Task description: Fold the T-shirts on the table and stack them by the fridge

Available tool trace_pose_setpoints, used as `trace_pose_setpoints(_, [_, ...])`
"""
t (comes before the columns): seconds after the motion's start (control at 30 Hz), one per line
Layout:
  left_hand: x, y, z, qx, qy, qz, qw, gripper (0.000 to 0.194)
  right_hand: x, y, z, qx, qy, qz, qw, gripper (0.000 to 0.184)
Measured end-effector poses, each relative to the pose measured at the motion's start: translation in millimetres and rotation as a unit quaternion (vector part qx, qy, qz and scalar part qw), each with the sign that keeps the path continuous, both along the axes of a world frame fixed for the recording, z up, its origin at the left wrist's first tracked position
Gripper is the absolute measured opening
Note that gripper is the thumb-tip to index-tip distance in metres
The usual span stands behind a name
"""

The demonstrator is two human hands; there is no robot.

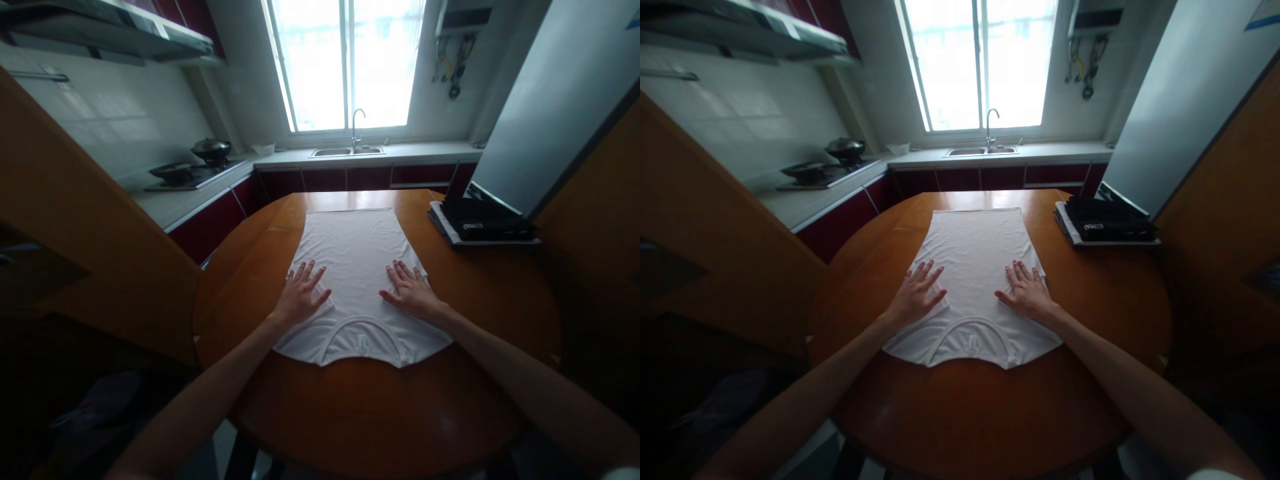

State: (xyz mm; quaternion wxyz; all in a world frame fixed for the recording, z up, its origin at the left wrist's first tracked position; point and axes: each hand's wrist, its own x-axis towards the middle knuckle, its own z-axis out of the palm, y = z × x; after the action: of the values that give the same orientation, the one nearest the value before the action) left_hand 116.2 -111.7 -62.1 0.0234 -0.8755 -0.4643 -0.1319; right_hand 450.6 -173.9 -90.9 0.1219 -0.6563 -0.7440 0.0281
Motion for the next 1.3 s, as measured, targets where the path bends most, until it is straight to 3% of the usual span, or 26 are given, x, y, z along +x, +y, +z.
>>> trace_pose_setpoints(0.23, [2,1,-6.1,-0.085,0.059,0.006,0.995,0.074,-3,-2,11.1,-0.049,-0.052,-0.006,0.997,0.092])
trace_pose_setpoints(1.3, [3,2,-7.8,-0.082,0.068,0.013,0.994,0.071,-4,-2,16.4,-0.07,-0.054,-0.01,0.996,0.092])
